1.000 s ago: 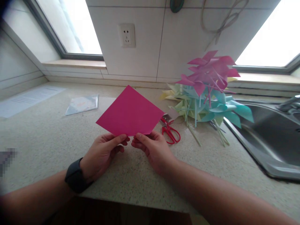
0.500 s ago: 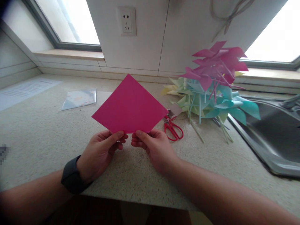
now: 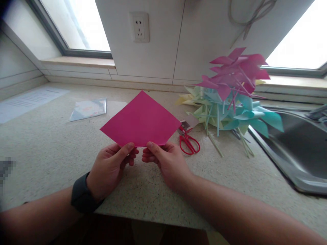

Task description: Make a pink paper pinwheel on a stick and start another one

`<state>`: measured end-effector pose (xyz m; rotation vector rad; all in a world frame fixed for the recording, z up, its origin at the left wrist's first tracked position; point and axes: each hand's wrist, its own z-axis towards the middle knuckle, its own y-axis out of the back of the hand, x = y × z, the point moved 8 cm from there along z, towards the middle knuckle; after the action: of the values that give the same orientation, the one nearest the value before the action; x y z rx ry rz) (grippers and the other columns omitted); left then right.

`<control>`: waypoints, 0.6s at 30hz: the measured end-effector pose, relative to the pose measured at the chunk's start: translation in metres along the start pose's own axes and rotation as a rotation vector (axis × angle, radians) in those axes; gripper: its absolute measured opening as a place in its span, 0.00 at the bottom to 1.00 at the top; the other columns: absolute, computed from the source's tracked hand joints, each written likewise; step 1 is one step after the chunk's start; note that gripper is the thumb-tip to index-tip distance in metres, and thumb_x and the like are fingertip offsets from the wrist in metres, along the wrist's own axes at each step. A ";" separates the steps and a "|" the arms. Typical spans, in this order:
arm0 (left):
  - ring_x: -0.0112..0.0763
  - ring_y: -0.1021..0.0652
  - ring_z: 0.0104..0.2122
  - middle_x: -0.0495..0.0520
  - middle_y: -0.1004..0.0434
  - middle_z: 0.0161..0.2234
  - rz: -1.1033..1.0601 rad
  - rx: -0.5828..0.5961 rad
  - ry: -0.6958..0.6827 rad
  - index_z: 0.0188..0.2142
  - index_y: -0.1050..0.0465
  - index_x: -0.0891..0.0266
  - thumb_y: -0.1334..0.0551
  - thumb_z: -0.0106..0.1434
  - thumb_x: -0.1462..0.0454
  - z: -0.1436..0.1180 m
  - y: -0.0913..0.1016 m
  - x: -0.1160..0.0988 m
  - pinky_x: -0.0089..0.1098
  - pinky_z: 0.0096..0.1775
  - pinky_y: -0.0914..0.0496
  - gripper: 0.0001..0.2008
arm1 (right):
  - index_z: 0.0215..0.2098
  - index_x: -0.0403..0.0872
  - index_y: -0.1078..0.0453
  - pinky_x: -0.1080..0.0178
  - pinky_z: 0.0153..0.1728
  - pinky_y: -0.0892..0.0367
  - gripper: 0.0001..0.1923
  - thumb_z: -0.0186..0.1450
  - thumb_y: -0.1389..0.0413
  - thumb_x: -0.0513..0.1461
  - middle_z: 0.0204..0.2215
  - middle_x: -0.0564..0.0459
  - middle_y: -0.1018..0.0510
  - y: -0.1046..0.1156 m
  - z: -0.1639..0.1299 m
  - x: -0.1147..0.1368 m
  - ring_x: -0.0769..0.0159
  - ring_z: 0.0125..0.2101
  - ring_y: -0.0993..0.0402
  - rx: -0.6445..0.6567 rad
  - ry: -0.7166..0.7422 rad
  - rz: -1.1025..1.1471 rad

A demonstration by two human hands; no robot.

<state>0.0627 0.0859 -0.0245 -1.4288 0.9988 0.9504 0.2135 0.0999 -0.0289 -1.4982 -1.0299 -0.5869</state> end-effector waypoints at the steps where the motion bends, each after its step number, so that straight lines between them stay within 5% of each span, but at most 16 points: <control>1: 0.25 0.24 0.25 0.51 0.18 0.29 0.002 0.011 -0.002 0.31 0.18 0.63 0.28 0.59 0.56 0.000 -0.001 -0.001 0.25 0.27 0.29 0.12 | 0.27 0.44 0.20 0.66 0.29 0.24 0.12 0.53 0.27 0.44 0.24 0.52 0.18 0.000 0.000 0.000 0.71 0.23 0.22 -0.003 0.005 0.001; 6: 0.25 0.22 0.28 0.50 0.16 0.31 -0.003 0.092 -0.011 0.34 0.17 0.59 0.27 0.58 0.58 0.000 -0.008 -0.001 0.25 0.32 0.27 0.08 | 0.27 0.45 0.20 0.65 0.29 0.24 0.12 0.54 0.28 0.45 0.24 0.52 0.18 -0.004 -0.001 0.000 0.70 0.23 0.23 0.035 0.014 -0.016; 18: 0.24 0.23 0.27 0.51 0.15 0.30 -0.068 0.032 0.014 0.33 0.16 0.60 0.27 0.58 0.61 0.003 -0.004 0.003 0.24 0.29 0.30 0.05 | 0.28 0.46 0.19 0.66 0.30 0.25 0.11 0.53 0.28 0.44 0.26 0.53 0.18 -0.005 0.001 -0.001 0.71 0.25 0.23 0.053 0.028 -0.019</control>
<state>0.0669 0.0887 -0.0260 -1.4360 0.9661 0.8727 0.2082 0.1004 -0.0274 -1.4314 -1.0319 -0.5880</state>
